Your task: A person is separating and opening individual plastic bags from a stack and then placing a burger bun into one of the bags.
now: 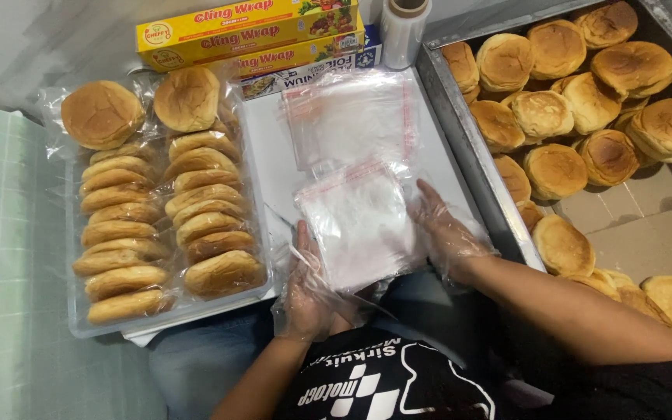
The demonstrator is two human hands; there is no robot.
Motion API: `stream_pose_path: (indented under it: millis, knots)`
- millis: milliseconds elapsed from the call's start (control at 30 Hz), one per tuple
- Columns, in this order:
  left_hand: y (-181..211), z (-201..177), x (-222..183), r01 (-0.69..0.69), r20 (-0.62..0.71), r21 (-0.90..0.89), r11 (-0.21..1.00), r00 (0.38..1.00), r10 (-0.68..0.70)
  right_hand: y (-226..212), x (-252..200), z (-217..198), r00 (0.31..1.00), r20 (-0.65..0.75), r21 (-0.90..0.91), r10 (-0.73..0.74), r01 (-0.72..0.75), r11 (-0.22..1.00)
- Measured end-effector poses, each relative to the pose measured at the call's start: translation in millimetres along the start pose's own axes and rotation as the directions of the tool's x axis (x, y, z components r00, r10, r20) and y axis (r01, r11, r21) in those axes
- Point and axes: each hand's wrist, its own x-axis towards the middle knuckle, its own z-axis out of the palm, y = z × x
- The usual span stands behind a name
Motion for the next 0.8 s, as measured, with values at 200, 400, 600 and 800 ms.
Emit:
stream_pose_path:
  millis: [200,400,600,800]
  knots:
    - [1,-6,2,0.029,0.064,0.021,0.999,0.997,-0.031,0,-7,1,0.993,0.006,-0.017,0.118,-0.118,0.993]
    - [4,-14,0,0.051,0.106,0.059,0.997,0.993,-0.057,-15,-30,13,0.980,0.108,0.159,0.165,-0.181,0.970]
    - [7,-26,-7,0.081,0.170,0.087,0.993,0.981,-0.095,-15,-41,1,0.990,-0.002,0.134,0.138,-0.137,0.981]
    - [2,-25,-15,0.117,0.227,0.111,0.987,0.964,-0.140,-1,-42,-2,0.970,0.092,0.153,0.225,-0.237,0.959]
